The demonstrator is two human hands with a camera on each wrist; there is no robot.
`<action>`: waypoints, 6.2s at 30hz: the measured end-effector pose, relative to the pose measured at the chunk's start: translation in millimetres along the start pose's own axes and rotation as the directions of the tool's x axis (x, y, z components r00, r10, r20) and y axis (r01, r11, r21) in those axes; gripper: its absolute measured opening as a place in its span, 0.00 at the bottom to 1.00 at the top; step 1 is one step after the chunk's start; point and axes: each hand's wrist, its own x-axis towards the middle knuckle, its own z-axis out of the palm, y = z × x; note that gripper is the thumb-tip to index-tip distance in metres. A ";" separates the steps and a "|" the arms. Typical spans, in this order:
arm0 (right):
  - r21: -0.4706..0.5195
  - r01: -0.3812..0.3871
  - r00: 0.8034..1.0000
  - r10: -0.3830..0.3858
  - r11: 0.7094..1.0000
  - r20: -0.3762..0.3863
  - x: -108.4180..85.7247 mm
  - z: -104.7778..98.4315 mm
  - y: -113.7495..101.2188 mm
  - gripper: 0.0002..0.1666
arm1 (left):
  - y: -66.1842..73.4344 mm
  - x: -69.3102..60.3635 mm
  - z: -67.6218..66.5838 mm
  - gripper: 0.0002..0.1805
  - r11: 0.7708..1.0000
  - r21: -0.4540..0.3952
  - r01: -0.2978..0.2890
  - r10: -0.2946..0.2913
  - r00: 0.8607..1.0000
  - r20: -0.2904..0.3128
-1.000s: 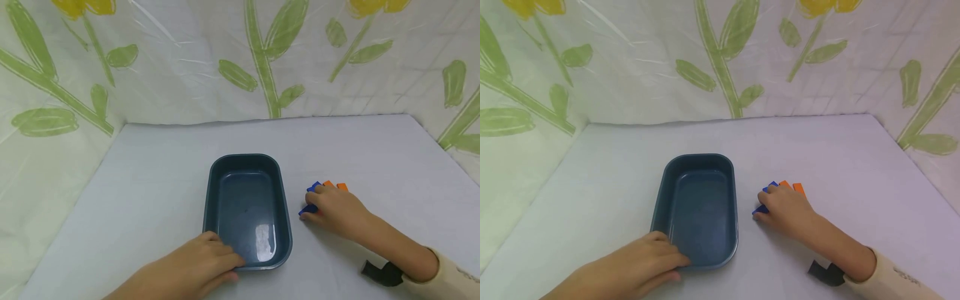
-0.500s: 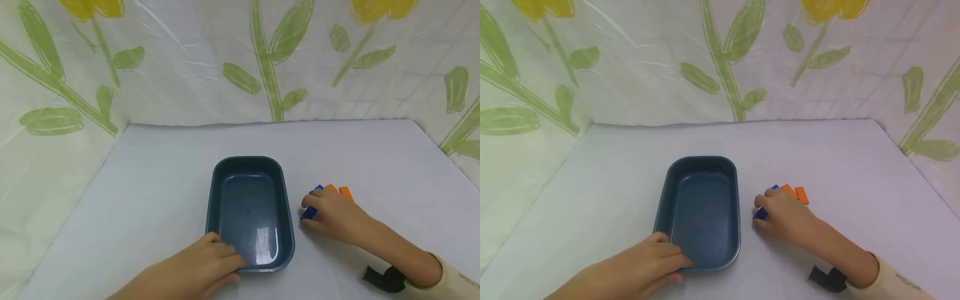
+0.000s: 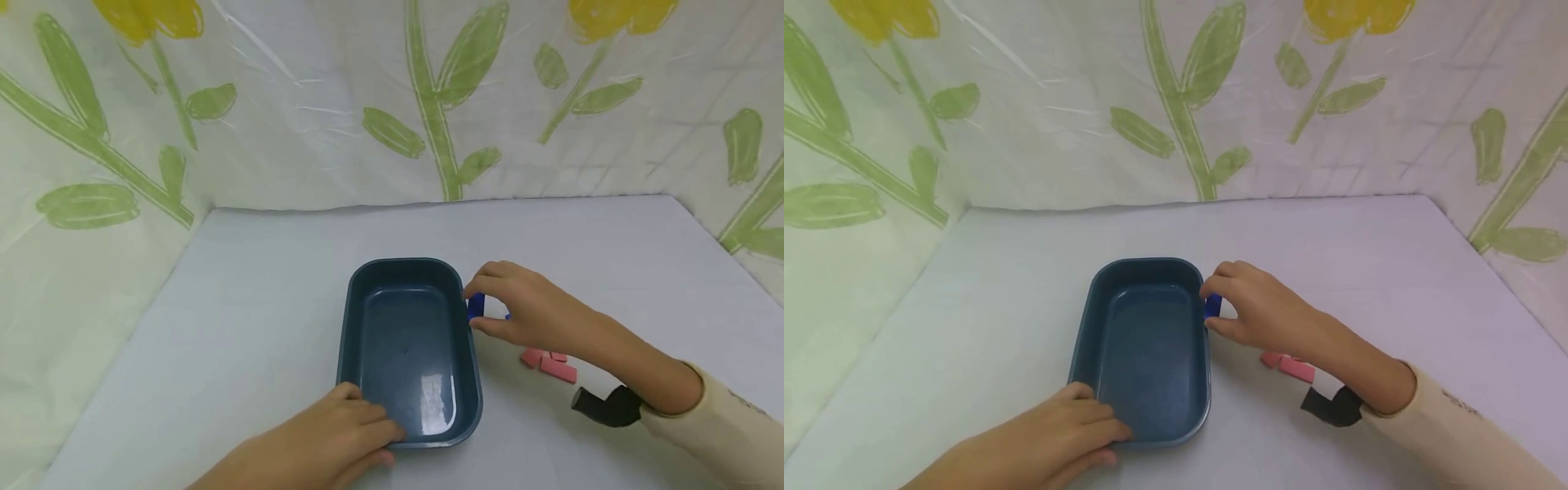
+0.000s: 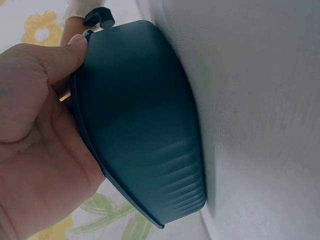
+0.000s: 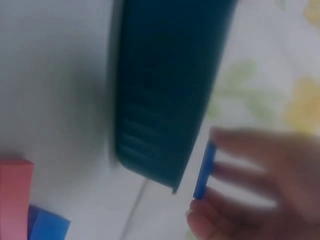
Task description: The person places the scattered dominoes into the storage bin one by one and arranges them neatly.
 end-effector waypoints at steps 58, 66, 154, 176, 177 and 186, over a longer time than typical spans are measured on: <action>0.020 0.221 0.951 -0.220 0.975 0.217 114.7 91.3 -18.3 0.11 | -3.3 -0.9 5.3 0.11 0.993 0.094 -0.065 0.071 0.995 -0.066; 0.008 0.230 0.952 -0.226 0.973 0.205 118.7 91.8 -21.4 0.11 | -3.5 0.9 3.5 0.11 0.995 0.085 -0.049 0.052 0.998 -0.036; -0.066 -0.054 0.947 0.072 0.996 0.312 -18.3 11.7 53.1 0.20 | -7.5 0.2 10.8 0.06 0.993 0.080 -0.085 0.095 0.987 -0.130; -0.014 0.214 0.975 -0.213 0.977 0.057 3.4 -3.3 46.2 0.18 | -4.6 1.6 10.7 0.08 0.997 0.055 -0.052 0.058 0.992 -0.109; -0.014 0.214 0.976 -0.212 0.977 0.055 5.2 -4.3 45.4 0.19 | -4.5 1.6 10.7 0.08 0.996 0.066 -0.054 0.062 0.992 -0.112; 0.020 0.251 0.965 -0.252 0.968 0.077 20.9 -4.5 34.6 0.17 | -4.6 1.7 10.7 0.08 0.994 0.087 -0.060 0.070 0.991 -0.115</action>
